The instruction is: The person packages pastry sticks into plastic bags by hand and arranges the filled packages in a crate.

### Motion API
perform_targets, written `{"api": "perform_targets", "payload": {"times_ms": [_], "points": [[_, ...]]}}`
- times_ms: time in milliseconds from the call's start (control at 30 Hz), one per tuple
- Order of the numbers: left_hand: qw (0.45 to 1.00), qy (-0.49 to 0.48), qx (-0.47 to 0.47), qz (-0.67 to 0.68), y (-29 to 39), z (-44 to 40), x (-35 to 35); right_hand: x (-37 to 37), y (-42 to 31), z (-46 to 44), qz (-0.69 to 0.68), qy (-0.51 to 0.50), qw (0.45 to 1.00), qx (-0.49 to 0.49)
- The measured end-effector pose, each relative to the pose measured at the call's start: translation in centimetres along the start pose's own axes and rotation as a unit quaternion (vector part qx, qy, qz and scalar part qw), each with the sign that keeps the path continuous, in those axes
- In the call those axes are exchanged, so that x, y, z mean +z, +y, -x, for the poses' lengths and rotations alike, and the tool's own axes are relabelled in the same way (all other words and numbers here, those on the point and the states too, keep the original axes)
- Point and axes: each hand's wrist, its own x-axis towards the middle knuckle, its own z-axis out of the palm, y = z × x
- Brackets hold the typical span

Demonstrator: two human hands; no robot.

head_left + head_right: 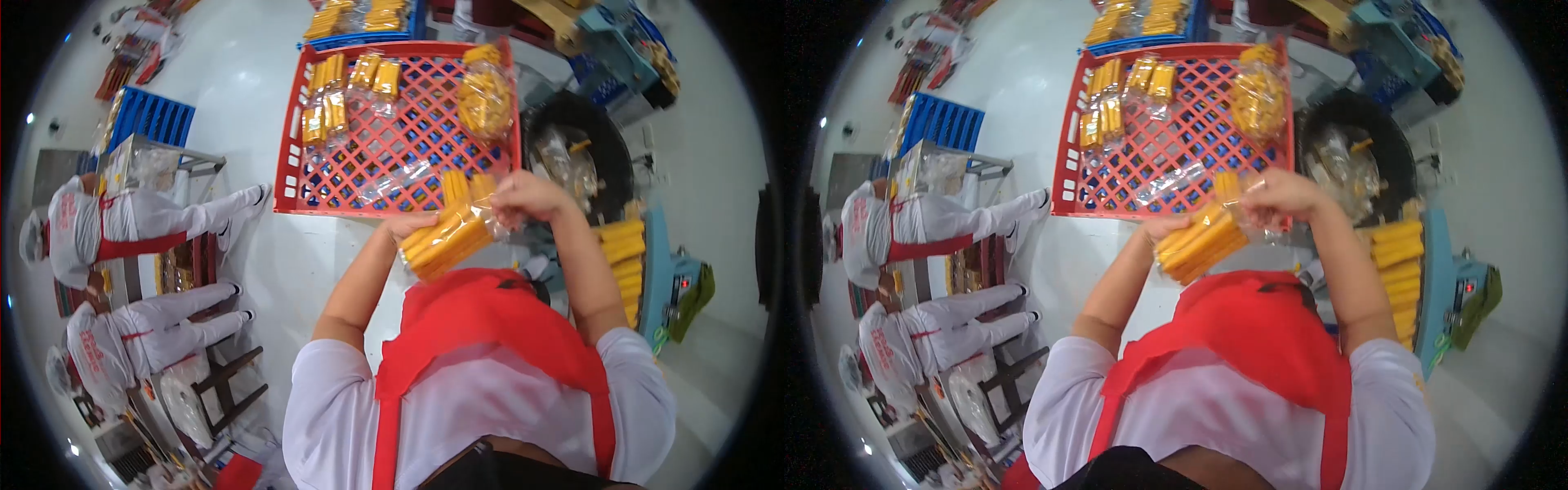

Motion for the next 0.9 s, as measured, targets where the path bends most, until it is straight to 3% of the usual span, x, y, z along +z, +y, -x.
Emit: {"api": "perform_targets", "payload": {"times_ms": [33, 67, 100, 133, 167, 200, 267, 333, 400, 467, 500, 567, 633, 700, 767, 800, 867, 900], "points": [[1.000, 0.007, 0.015, 0.003, 0.0, -0.5, -2.4, 0.0, 0.6, -0.7, 0.009, -0.014, 1.000, -0.001], [0.975, 0.198, 0.088, -0.044, -0.4, -1.0, -5.7, -0.2, 1.3, -1.6, -0.017, 0.023, 0.999, -0.015], [0.907, 0.383, 0.154, -0.088, -0.7, -1.2, -9.5, -0.5, 2.3, -2.7, -0.044, 0.061, 0.997, -0.030], [0.851, 0.483, 0.204, 0.040, -0.9, -1.1, -13.9, -0.9, 3.7, -4.0, -0.039, 0.049, 0.998, -0.031], [0.770, 0.565, 0.246, 0.167, -0.8, -0.5, -16.8, -1.5, 5.4, -5.3, -0.066, 0.130, 0.988, -0.046], [0.766, 0.567, 0.250, 0.171, -0.3, 0.6, -17.1, -2.1, 7.1, -6.4, -0.092, 0.212, 0.971, -0.061], [0.763, 0.545, 0.311, 0.152, 0.6, 2.0, -16.4, -3.2, 10.2, -8.3, -0.120, 0.291, 0.948, -0.046], [0.752, 0.555, 0.318, 0.158, 1.8, 1.8, -17.1, -3.8, 14.9, -10.9, -0.141, 0.332, 0.932, -0.047], [0.747, 0.559, 0.319, 0.167, 3.6, 0.5, -20.3, -4.0, 18.5, -12.8, -0.195, 0.426, 0.882, -0.053], [0.812, 0.458, 0.345, 0.110, 4.5, -1.8, -26.2, -3.4, 20.9, -13.4, -0.166, 0.435, 0.883, -0.059], [0.781, 0.511, 0.319, 0.168, 6.3, -3.7, -25.7, -2.9, 21.7, -13.6, -0.139, 0.435, 0.887, -0.072], [0.856, 0.427, 0.286, 0.058, 8.4, -6.4, -28.1, -1.7, 21.6, -14.4, -0.191, 0.465, 0.863, -0.056], [0.805, 0.527, 0.269, 0.046, 11.6, -11.0, -27.9, -1.1, 21.9, -15.5, -0.258, 0.497, 0.827, -0.042], [0.856, 0.438, 0.271, 0.029, 14.6, -14.2, -30.4, -1.5, 22.8, -15.8, -0.301, 0.501, 0.806, -0.092], [0.842, 0.442, 0.307, 0.042, 17.9, -17.1, -30.8, -2.1, 23.5, -15.6, -0.281, 0.504, 0.813, -0.078], [0.850, 0.458, 0.258, 0.026, 19.8, -18.5, -34.1, -2.5, 23.4, -15.5, -0.260, 0.491, 0.828, -0.074], [0.812, 0.482, 0.322, 0.072, 22.2, -20.4, -35.1, -2.5, 22.8, -14.7, -0.255, 0.497, 0.826, -0.072], [0.734, 0.605, 0.298, 0.085, 23.6, -21.7, -33.3, -2.4, 23.0, -14.4, -0.247, 0.485, 0.836, -0.071]]}}
